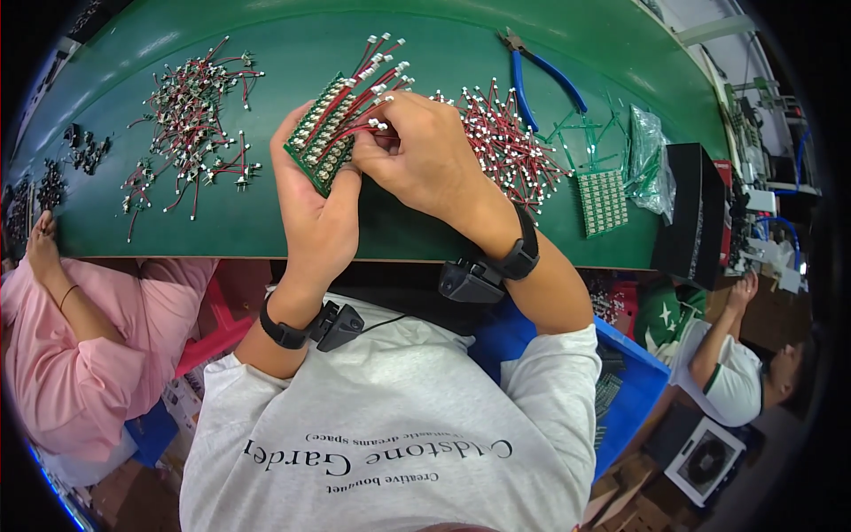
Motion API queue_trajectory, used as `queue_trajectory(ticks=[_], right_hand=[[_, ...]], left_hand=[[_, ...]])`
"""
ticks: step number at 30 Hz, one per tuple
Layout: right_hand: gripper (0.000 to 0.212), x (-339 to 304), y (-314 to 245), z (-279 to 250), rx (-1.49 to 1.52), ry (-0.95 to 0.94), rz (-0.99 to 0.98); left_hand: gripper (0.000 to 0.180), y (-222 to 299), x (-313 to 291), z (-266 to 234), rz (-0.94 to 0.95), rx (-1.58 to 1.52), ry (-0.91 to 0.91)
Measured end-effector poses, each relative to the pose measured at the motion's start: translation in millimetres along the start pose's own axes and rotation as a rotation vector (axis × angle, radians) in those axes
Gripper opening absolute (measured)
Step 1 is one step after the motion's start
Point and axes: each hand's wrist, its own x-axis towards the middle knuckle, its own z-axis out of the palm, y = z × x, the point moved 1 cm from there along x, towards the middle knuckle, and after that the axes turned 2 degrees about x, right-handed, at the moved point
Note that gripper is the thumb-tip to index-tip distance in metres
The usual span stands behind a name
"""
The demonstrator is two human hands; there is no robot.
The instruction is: Manually inserting small electronic components into a green printed circuit board at an industrial workbench.
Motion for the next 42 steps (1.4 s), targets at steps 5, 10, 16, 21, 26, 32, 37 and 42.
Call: queue_trajectory(ticks=[5,10,16,21,26,32,37,42], right_hand=[[0.015,-1,-1,0,-0.079,-0.015,-0.059],[0.019,0,-1,-3,-0.172,0.002,-0.156],[0.023,1,-2,4,-0.229,0.025,-0.217],[0.018,13,-3,-24,-0.086,0.114,0.027],[0.014,16,37,-46,-0.282,0.223,0.074],[0.011,10,46,-21,-0.474,0.008,0.069],[0.009,17,41,-32,-0.454,0.028,-0.023],[0.009,18,18,-34,-0.009,0.085,-0.027]], left_hand=[[0.059,-1,-3,3,0.110,0.124,-0.076],[0.059,3,-2,-2,0.033,0.099,-0.082],[0.058,2,-3,-1,0.036,0.108,-0.085],[0.057,4,2,-11,-0.088,-0.092,0.022],[0.053,-1,12,-31,-0.190,-0.215,0.169],[0.052,-4,12,-33,-0.159,-0.248,0.180],[0.052,-8,11,-34,-0.167,-0.287,0.160],[0.051,-7,11,-28,-0.193,-0.341,0.140]])
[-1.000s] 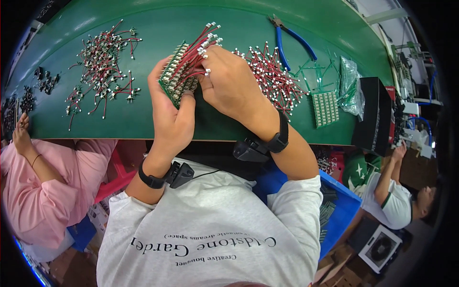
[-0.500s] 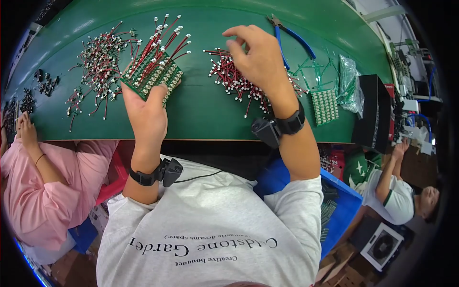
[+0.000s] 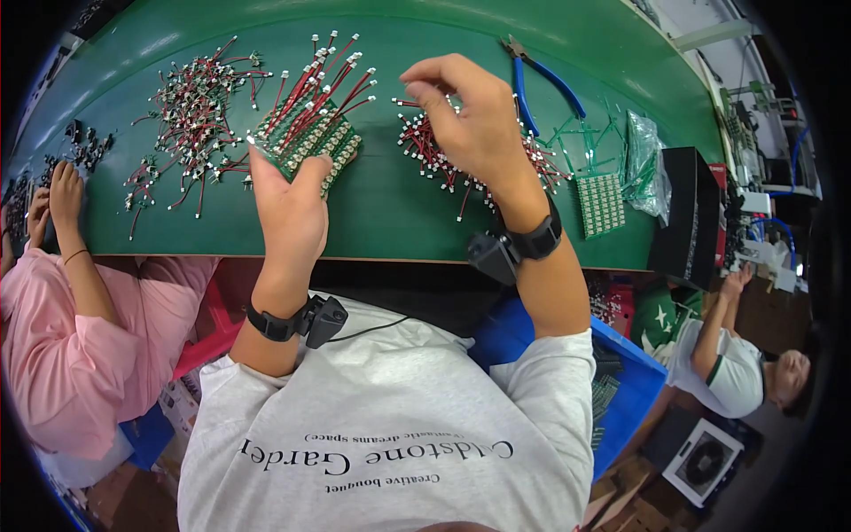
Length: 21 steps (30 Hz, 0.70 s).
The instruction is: Manually inserting small electronic components into a green printed circuit board at an industrial workbench.
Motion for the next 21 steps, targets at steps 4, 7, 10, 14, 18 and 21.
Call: queue_trajectory(ticks=[4,7,10,14,18,21], right_hand=[[0.012,-7,-24,11,0.073,-0.099,-0.135],[0.010,-11,-29,18,0.028,-0.056,-0.168],[0.010,-13,-33,18,0.011,-0.010,-0.205],[0.010,-17,-33,28,0.104,-0.034,-0.215],[0.010,-18,-27,30,0.176,-0.053,0.015],[0.012,-17,-22,32,0.098,-0.063,0.022]], left_hand=[[0.049,-2,-4,8,0.039,0.105,-0.024],[0.044,-4,-7,9,0.084,0.283,-0.055],[0.040,-8,-7,7,0.012,0.268,-0.042],[0.037,-14,-6,6,-0.002,0.231,-0.050],[0.035,-9,-10,14,0.011,0.238,-0.072],[0.036,-9,-15,16,0.032,0.301,-0.081]])
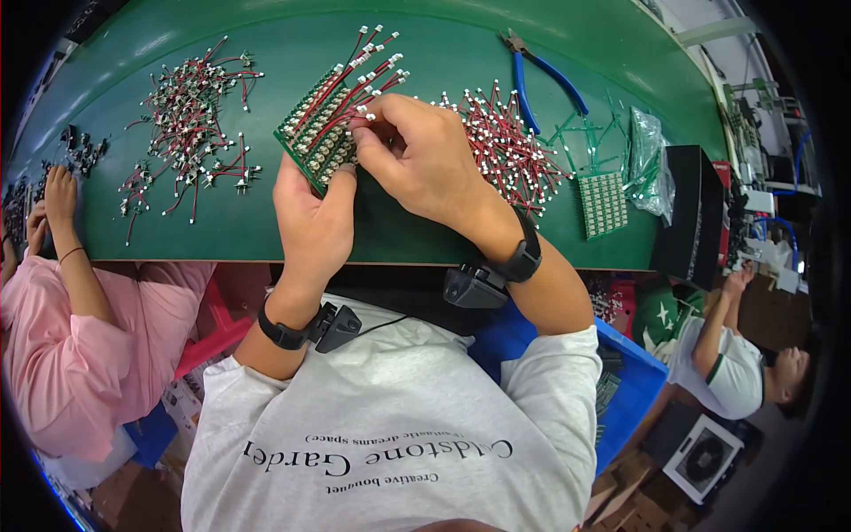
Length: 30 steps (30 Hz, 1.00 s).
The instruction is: Manually inserting small electronic components into a green printed circuit board at an industrial workbench.
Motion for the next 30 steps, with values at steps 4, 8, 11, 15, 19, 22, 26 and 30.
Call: queue_trajectory(ticks=[4,8,11,15,19,22,26,30], right_hand=[[0.014,0,3,4,-0.034,0.010,0.012],[0.013,-1,3,5,0.022,0.024,0.060],[0.014,-2,4,7,0.042,0.013,0.068],[0.012,-3,3,7,-0.021,0.051,0.025],[0.009,-4,-5,11,-0.076,0.105,-0.001],[0.009,-7,-2,13,-0.067,0.091,0.042],[0.008,-8,-2,14,-0.050,0.114,0.088],[0.009,-4,3,6,-0.172,0.086,-0.099]], left_hand=[[0.037,2,-1,2,0.057,0.028,-0.023],[0.038,-2,-1,2,0.070,0.046,-0.020],[0.038,-3,-2,2,0.053,0.013,-0.022],[0.037,-1,-2,3,0.084,0.070,-0.032],[0.035,1,-3,8,0.147,0.165,-0.025],[0.034,-6,-3,7,0.215,0.202,-0.037],[0.033,-4,-2,10,0.220,0.178,-0.013],[0.033,-2,-2,4,0.186,0.231,-0.043]])
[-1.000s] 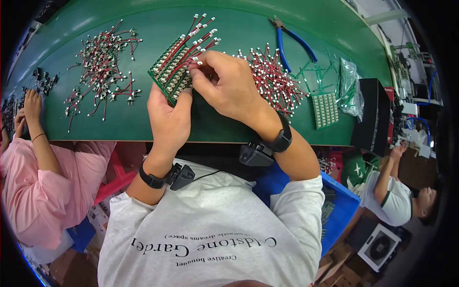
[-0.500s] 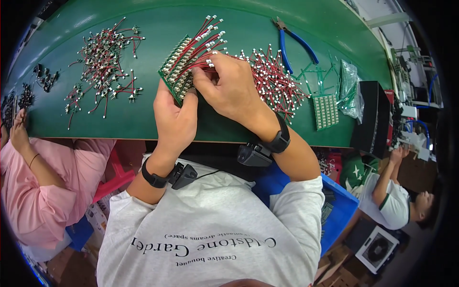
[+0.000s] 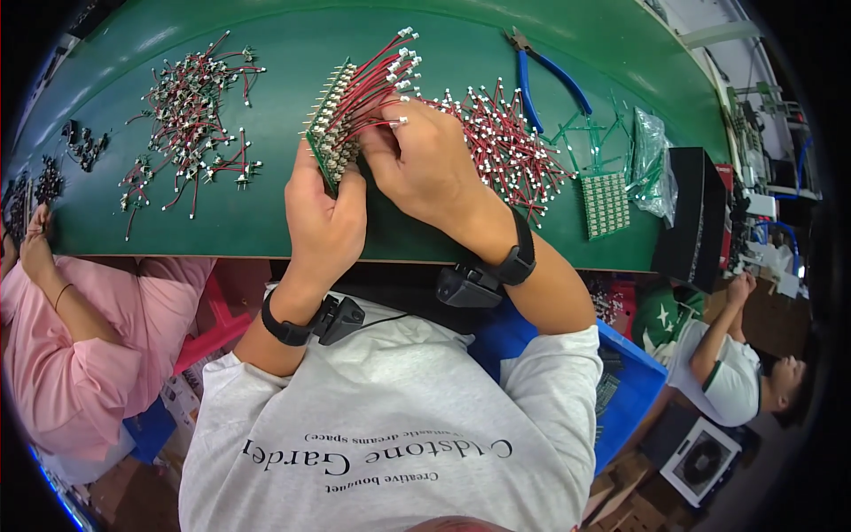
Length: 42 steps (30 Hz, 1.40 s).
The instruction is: Manually inserting small electronic components into a green printed circuit board at an industrial workbench.
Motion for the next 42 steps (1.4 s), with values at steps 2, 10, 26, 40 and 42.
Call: queue_trajectory(ticks=[2,10,26,40,42], right_hand=[[0.010,0,0,-2,-0.073,0.025,-0.086],[0.017,-3,2,5,-0.215,-0.014,-0.073],[0.011,14,51,-46,-0.287,-0.082,0.122],[0.009,12,44,-24,-0.281,-0.148,-0.060],[0.008,14,42,-26,-0.191,-0.154,-0.025]], left_hand=[[0.033,1,-1,1,-0.027,0.001,-0.002],[0.033,0,-4,5,0.014,-0.034,-0.005],[0.039,-1,13,-28,-0.254,-0.505,0.114],[0.040,-6,11,-27,-0.268,-0.513,0.101],[0.041,-5,11,-27,-0.271,-0.534,0.101]])
